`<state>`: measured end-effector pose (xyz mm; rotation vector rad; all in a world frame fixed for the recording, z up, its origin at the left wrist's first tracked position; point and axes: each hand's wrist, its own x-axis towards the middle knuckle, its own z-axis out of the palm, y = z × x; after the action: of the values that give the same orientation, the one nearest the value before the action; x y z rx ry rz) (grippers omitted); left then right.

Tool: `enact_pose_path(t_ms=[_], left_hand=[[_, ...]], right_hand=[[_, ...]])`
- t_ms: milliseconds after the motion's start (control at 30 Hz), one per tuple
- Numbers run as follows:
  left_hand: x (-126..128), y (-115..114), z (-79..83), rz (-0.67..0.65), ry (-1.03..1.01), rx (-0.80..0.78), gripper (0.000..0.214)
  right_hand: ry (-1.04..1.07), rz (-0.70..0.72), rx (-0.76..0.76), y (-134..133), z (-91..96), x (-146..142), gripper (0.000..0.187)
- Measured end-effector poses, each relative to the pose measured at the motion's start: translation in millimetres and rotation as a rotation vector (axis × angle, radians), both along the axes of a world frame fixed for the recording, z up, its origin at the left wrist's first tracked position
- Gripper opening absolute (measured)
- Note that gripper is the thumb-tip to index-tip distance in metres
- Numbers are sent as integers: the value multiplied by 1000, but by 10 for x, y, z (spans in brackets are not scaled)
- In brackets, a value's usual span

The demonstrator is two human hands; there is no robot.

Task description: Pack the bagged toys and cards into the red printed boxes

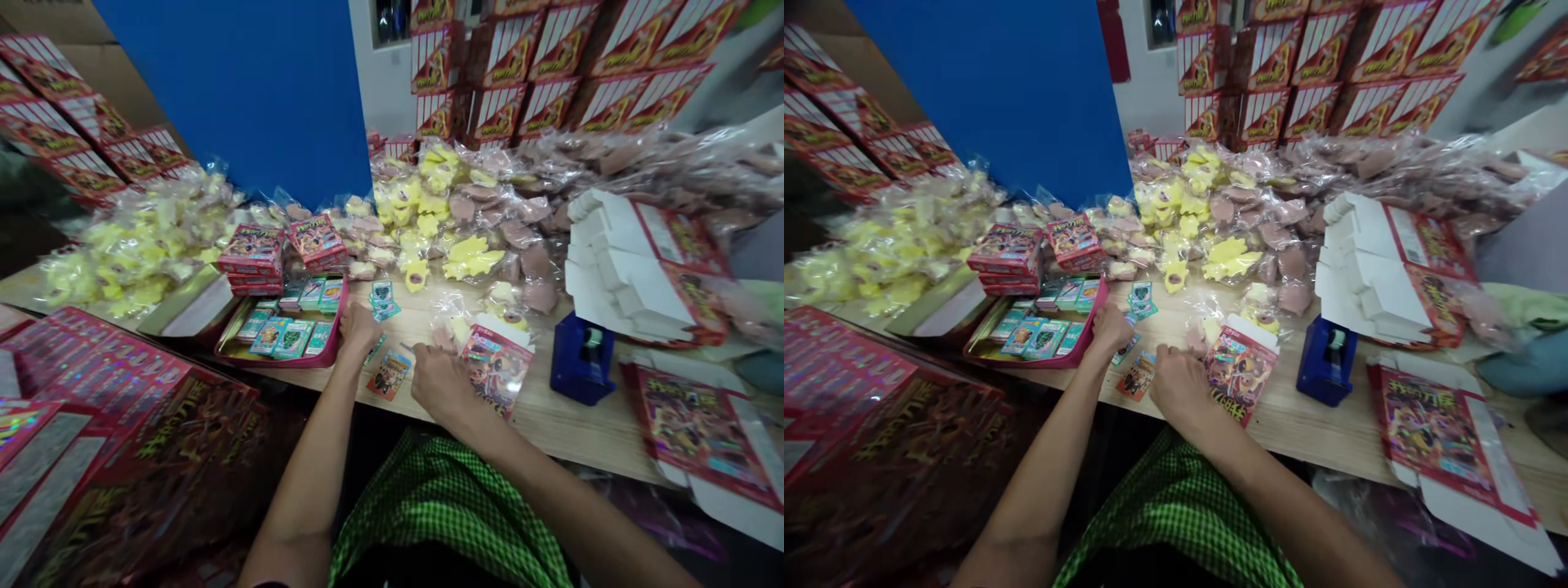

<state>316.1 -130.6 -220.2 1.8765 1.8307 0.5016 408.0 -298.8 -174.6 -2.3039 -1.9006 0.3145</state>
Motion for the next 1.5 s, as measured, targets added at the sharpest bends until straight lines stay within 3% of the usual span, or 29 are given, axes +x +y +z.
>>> enact_pose_path(t_ms=[100,233,333,433,533,667,767,933,1033,1200,1367,1500], left_hand=[[-67,-103,108,-36,-145,43,62],[-120,-343,333,-231,-407,49,52],[-10,-534,476,-466,-653,-29,53],[223,-685,503,-530,-795,47,53],[511,-805,404,-542,-624,108,51],[828,-914,226,-796,-372,-78,58],[913,-904,168,-840,-347,-107,49],[883,-822,178,-906,-372,-162,50],[846,-835,229,-937,-416,-188,30],[627,-951,494,-995,-550,-199,13],[371,-1031,733,-973,-635,128,11],[241,-1026,699,-904,-608,332,13]], right_hand=[[22,-91,65,41,137,244,30],[86,-134,155,151,246,569,25],[161,-58,212,176,306,734,18],[185,-32,284,93,381,901,14],[145,-102,378,-60,450,1170,17],[102,-215,479,-267,461,1566,29],[120,-336,603,-377,433,1717,39],[161,-297,721,-403,435,1718,35],[197,-270,750,-371,447,1684,33],[201,-124,805,-450,503,1550,21],[39,189,739,-622,584,1246,20],[-104,263,576,-757,538,1092,24]])
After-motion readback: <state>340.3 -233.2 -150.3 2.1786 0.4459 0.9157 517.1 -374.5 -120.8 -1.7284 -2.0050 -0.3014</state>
